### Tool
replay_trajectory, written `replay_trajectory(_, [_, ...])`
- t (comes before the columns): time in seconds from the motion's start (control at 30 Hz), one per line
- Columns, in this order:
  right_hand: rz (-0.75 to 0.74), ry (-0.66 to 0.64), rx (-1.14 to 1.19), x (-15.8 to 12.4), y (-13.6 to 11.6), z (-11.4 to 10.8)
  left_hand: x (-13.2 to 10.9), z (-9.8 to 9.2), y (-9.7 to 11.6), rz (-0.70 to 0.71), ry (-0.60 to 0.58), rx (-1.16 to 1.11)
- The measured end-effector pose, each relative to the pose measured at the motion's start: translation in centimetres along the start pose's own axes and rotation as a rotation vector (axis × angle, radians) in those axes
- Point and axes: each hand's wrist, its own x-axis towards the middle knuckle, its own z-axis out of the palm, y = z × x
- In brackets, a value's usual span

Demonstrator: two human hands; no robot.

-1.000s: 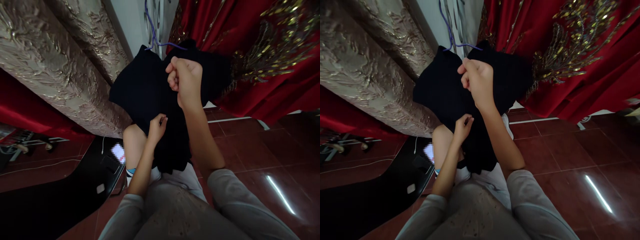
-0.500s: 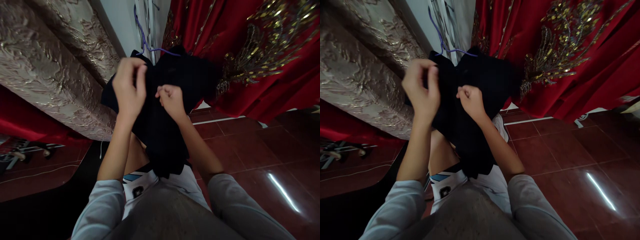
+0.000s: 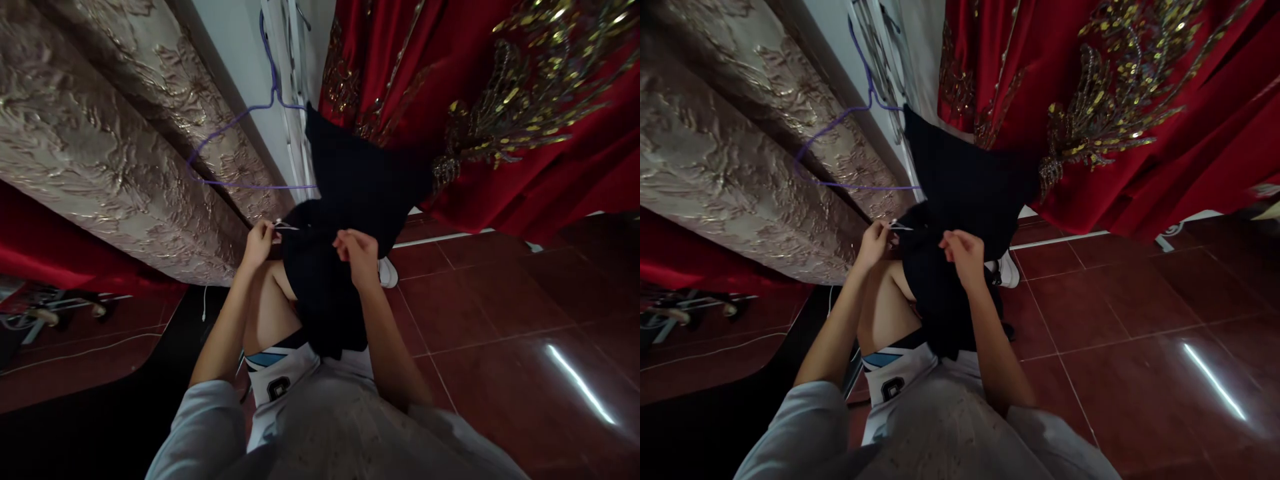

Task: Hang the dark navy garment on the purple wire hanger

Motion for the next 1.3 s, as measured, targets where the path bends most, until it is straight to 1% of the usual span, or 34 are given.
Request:
replay_trajectory(0.03, [0.014, 0.077, 0.014, -0.8, 0.6, -0.9, -0.3, 0.3, 1.0, 0.037, -0.042, -0.007])
replay_trajectory(0.1, [-0.018, 0.171, -0.033, -1.8, 1.1, -1.9, -0.7, 0.9, 3.9, 0.17, -0.088, -0.045])
replay_trajectory(0.17, [-0.141, 0.173, -0.173, -1.8, 0.6, -1.6, -1.2, 1.8, 7.6, 0.341, -0.107, -0.082])
replay_trajectory(0.2, [-0.216, 0.137, -0.243, -1.5, 0.1, -1.1, -1.6, 2.3, 9.5, 0.412, -0.116, -0.08])
replay_trajectory(0.23, [-0.279, 0.06, -0.294, -0.9, -0.6, -0.4, -2.0, 2.8, 11.2, 0.478, -0.121, -0.066])
replay_trajectory(0.3, [-0.326, -0.166, -0.306, 0.5, -2.2, 0.9, -2.9, 3.3, 13.7, 0.596, -0.112, -0.013])
replay_trajectory(0.33, [-0.327, -0.253, -0.289, 1.2, -3.0, 1.5, -3.2, 3.4, 14.6, 0.646, -0.086, 0.011])
replay_trajectory(0.37, [-0.333, -0.292, -0.285, 1.8, -3.8, 2.0, -3.4, 3.3, 15.0, 0.683, -0.052, 0.029])
replay_trajectory(0.4, [-0.352, -0.284, -0.296, 2.3, -4.5, 2.4, -3.4, 3.0, 15.3, 0.707, -0.013, 0.042])
replay_trajectory(0.47, [-0.397, -0.218, -0.323, 3.0, -5.6, 2.8, -3.3, 2.3, 15.2, 0.716, 0.043, 0.045])
replay_trajectory(0.5, [-0.404, -0.23, -0.317, 3.2, -5.9, 3.0, -3.2, 1.8, 15.0, 0.703, 0.05, 0.042])
replay_trajectory(0.53, [-0.387, -0.295, -0.29, 3.3, -6.1, 3.2, -3.0, 1.5, 14.8, 0.684, 0.051, 0.041])
replay_trajectory(0.57, [-0.34, -0.402, -0.246, 3.3, -6.1, 3.4, -2.9, 1.1, 14.6, 0.66, 0.05, 0.043])
replay_trajectory(0.63, [-0.188, -0.664, -0.161, 3.1, -5.9, 4.1, -2.7, 0.6, 14.2, 0.612, 0.051, 0.052])
replay_trajectory(0.67, [-0.11, -0.77, -0.139, 3.1, -5.8, 4.4, -2.5, 0.4, 14.0, 0.588, 0.051, 0.059])
replay_trajectory(0.7, [-0.046, -0.836, -0.13, 3.1, -5.7, 4.8, -2.3, 0.2, 13.8, 0.564, 0.043, 0.062])
replay_trajectory(0.73, [-0.008, -0.865, -0.127, 3.2, -5.7, 5.1, -2.1, -0.1, 13.6, 0.539, 0.026, 0.06])
replay_trajectory(0.77, [0.004, -0.863, -0.126, 3.4, -5.9, 5.4, -1.9, -0.5, 13.2, 0.509, -0.005, 0.056])
replay_trajectory(0.8, [-0.011, -0.831, -0.122, 3.7, -6.2, 5.5, -1.7, -1.0, 12.7, 0.479, -0.056, 0.055])
replay_trajectory(0.87, [-0.091, -0.702, -0.119, 5.0, -7.1, 5.4, -1.6, -2.1, 11.2, 0.424, -0.211, 0.085])
replay_trajectory(0.9, [-0.151, -0.617, -0.126, 5.8, -7.7, 5.3, -1.7, -2.6, 10.2, 0.395, -0.321, 0.13])
replay_trajectory(1.0, [-0.368, -0.322, -0.182, 8.8, -9.2, 4.4, -2.8, -3.9, 6.5, 0.268, -0.725, 0.371])
replay_trajectory(1.03, [-0.424, -0.248, -0.2, 9.7, -9.5, 4.2, -3.2, -4.2, 5.2, 0.238, -0.83, 0.438])
replay_trajectory(1.07, [-0.464, -0.199, -0.214, 10.4, -9.6, 4.0, -3.7, -4.4, 4.1, 0.227, -0.887, 0.473])
replay_trajectory(1.1, [-0.487, -0.177, -0.228, 11.0, -9.7, 3.9, -4.1, -4.6, 3.1, 0.233, -0.886, 0.473])
replay_trajectory(1.13, [-0.497, -0.183, -0.242, 11.2, -9.6, 3.8, -4.3, -4.8, 2.5, 0.252, -0.831, 0.446])
replay_trajectory(1.17, [-0.498, -0.212, -0.256, 11.3, -9.5, 3.9, -4.4, -4.8, 2.2, 0.274, -0.737, 0.404])
replay_trajectory(1.23, [-0.481, -0.322, -0.292, 10.8, -9.2, 4.1, -4.1, -4.5, 2.7, 0.304, -0.53, 0.313])
replay_trajectory(1.27, [-0.463, -0.383, -0.312, 10.4, -9.0, 4.3, -3.7, -4.1, 3.3, 0.324, -0.456, 0.267])
replay_trajectory(1.3, [-0.441, -0.434, -0.331, 10.0, -8.9, 4.5, -3.2, -3.7, 4.1, 0.358, -0.407, 0.222])
